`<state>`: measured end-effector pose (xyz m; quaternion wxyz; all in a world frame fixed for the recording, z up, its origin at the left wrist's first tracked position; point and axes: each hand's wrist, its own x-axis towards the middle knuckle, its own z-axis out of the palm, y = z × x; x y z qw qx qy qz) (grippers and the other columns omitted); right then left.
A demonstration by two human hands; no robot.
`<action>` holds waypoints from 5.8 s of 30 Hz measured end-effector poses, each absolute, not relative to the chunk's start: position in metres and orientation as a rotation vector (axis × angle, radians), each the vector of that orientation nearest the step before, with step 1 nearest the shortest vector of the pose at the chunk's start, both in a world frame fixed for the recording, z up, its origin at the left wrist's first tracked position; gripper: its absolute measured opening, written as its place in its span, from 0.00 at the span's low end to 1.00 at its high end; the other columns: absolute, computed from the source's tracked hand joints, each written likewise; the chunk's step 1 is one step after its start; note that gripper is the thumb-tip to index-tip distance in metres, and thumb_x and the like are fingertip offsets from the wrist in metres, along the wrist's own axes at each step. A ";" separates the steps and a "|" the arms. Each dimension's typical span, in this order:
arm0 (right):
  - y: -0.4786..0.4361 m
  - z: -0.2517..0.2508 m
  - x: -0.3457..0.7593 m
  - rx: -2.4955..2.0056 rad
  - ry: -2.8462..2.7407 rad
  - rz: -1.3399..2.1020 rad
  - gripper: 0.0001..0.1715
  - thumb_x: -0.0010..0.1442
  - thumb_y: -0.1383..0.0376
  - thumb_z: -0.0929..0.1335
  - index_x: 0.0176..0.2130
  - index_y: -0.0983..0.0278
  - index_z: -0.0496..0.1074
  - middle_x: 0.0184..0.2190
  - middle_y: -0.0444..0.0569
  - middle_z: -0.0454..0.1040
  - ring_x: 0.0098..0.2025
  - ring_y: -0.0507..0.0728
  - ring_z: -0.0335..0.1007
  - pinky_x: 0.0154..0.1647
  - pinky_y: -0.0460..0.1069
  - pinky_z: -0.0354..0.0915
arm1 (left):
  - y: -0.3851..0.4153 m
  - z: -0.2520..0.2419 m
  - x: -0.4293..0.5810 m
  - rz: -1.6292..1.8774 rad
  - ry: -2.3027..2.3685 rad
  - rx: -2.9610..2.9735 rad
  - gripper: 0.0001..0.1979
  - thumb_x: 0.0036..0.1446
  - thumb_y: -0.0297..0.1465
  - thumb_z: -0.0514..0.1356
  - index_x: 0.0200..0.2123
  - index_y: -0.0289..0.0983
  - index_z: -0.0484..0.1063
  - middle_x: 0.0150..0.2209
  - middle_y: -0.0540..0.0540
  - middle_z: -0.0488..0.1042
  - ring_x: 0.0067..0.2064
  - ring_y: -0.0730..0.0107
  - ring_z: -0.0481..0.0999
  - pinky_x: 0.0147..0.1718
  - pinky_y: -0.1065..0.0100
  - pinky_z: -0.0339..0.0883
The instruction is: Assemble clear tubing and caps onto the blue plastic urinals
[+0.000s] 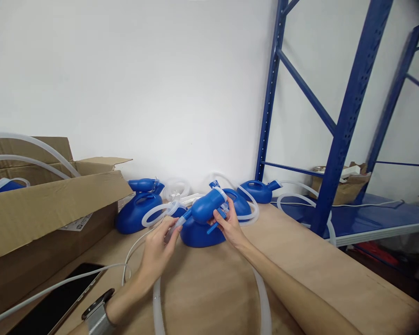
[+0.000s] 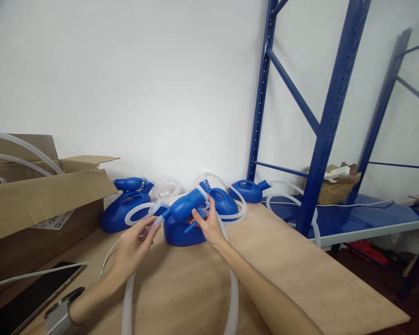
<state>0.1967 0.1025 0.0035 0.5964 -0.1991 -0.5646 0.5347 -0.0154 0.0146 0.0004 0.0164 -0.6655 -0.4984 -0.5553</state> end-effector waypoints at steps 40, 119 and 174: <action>0.082 0.023 0.204 -0.430 -1.753 1.227 0.54 0.62 0.51 0.73 0.68 0.55 0.35 0.32 0.40 0.75 0.28 0.57 0.79 0.35 0.56 0.77 | 0.036 -0.015 -0.025 -1.384 -1.181 -2.077 0.17 0.70 0.34 0.55 0.58 0.40 0.70 0.45 0.41 0.82 0.44 0.59 0.83 0.41 0.63 0.78; 0.115 0.010 0.230 -0.441 -1.420 1.564 0.67 0.54 0.54 0.78 0.73 0.56 0.35 0.18 0.34 0.72 0.20 0.54 0.73 0.26 0.48 0.73 | 0.008 -0.002 0.003 -3.045 -2.270 -2.450 0.09 0.55 0.33 0.71 0.34 0.31 0.82 0.37 0.39 0.82 0.38 0.69 0.81 0.43 0.72 0.75; 0.114 0.010 0.238 -0.503 -1.437 1.660 0.65 0.53 0.56 0.79 0.73 0.57 0.40 0.17 0.34 0.71 0.20 0.54 0.71 0.25 0.47 0.71 | 0.009 -0.009 -0.005 -1.865 -2.112 -3.424 0.28 0.56 0.60 0.60 0.30 0.39 0.63 0.23 0.55 0.67 0.23 0.75 0.68 0.26 0.69 0.60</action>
